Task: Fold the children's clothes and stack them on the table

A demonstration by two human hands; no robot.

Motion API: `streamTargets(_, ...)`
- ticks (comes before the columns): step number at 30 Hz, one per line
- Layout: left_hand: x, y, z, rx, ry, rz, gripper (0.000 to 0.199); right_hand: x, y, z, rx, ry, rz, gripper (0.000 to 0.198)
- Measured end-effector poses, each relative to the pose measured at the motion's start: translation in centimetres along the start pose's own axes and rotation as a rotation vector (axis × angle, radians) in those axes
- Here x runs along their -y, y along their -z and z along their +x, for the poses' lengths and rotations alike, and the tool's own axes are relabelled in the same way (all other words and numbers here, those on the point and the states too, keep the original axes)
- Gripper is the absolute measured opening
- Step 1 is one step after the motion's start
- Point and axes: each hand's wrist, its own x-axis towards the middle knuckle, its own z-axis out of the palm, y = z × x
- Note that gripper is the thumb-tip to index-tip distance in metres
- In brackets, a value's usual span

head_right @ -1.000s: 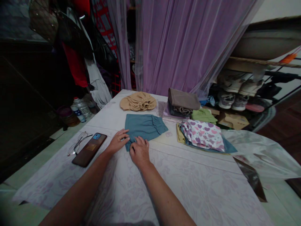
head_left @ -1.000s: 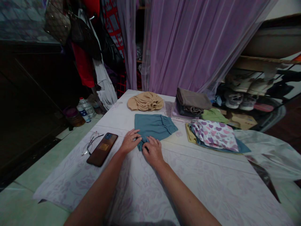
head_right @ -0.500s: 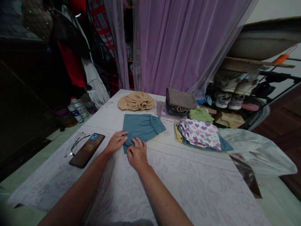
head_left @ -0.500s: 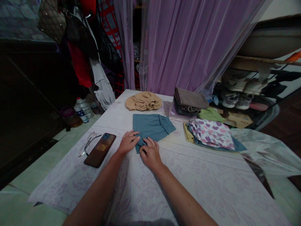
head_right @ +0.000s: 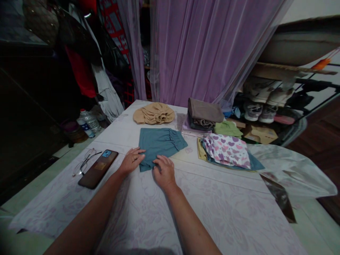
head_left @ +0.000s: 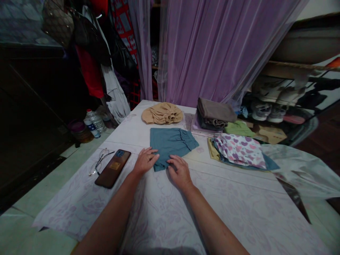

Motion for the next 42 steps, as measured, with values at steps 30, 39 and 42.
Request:
streamTargets(30,-0.7,0.7,-2.5,0.183,-0.136,0.001,0.043,0.2,1.5,0.4,0.227,0.127,-0.086,0.047)
streamTargets(39,0.1,1.0,-2.3,0.142,-0.117,-0.004,0.044,2.9,-0.1,2.5,0.214,0.121,-0.206,0.012)
streamTargets(42,0.1,1.9,-1.4,0.188,-0.091,0.076,0.066,2.8,0.0,2.8,0.147,0.122,-0.202,0.013)
